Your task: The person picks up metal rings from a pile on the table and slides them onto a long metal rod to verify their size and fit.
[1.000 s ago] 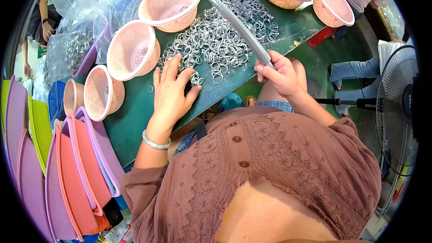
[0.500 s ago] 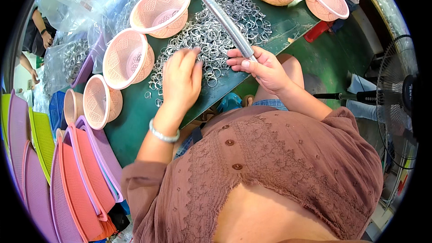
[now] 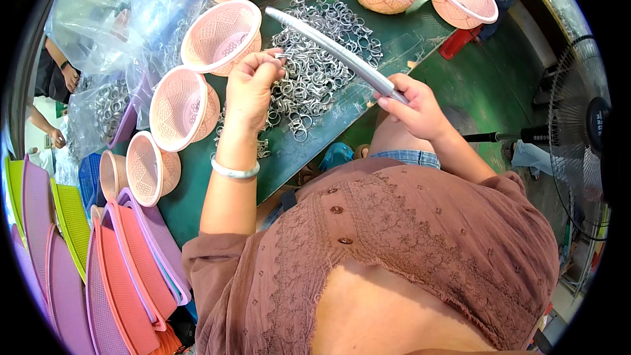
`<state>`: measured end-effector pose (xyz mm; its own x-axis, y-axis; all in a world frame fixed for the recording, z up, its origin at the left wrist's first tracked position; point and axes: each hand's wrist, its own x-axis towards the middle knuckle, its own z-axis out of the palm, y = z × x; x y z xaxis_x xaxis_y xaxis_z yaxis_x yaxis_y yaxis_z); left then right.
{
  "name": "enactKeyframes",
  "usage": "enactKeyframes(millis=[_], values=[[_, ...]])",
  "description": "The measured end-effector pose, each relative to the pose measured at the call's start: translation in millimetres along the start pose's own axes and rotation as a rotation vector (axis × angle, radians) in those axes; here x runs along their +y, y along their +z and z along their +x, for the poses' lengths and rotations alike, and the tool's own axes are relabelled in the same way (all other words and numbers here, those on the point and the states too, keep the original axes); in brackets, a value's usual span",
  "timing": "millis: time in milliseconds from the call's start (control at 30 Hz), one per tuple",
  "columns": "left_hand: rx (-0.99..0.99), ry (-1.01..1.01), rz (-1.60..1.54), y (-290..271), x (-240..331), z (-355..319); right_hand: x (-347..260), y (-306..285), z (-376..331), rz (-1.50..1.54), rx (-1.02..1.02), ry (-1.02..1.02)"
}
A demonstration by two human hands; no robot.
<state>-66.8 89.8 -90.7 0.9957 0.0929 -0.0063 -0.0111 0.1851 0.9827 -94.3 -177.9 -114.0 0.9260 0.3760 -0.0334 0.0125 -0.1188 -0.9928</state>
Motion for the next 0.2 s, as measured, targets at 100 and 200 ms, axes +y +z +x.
enactKeyframes(millis=[100, 200], values=[[-0.110, -0.119, -0.375, -9, 8, -4, 5, -16, -2, -0.381, 0.052, -0.273], [-0.076, -0.080, -0.440, -12, 8, -6, 4, -21, -3, -0.431, 0.017, -0.385]])
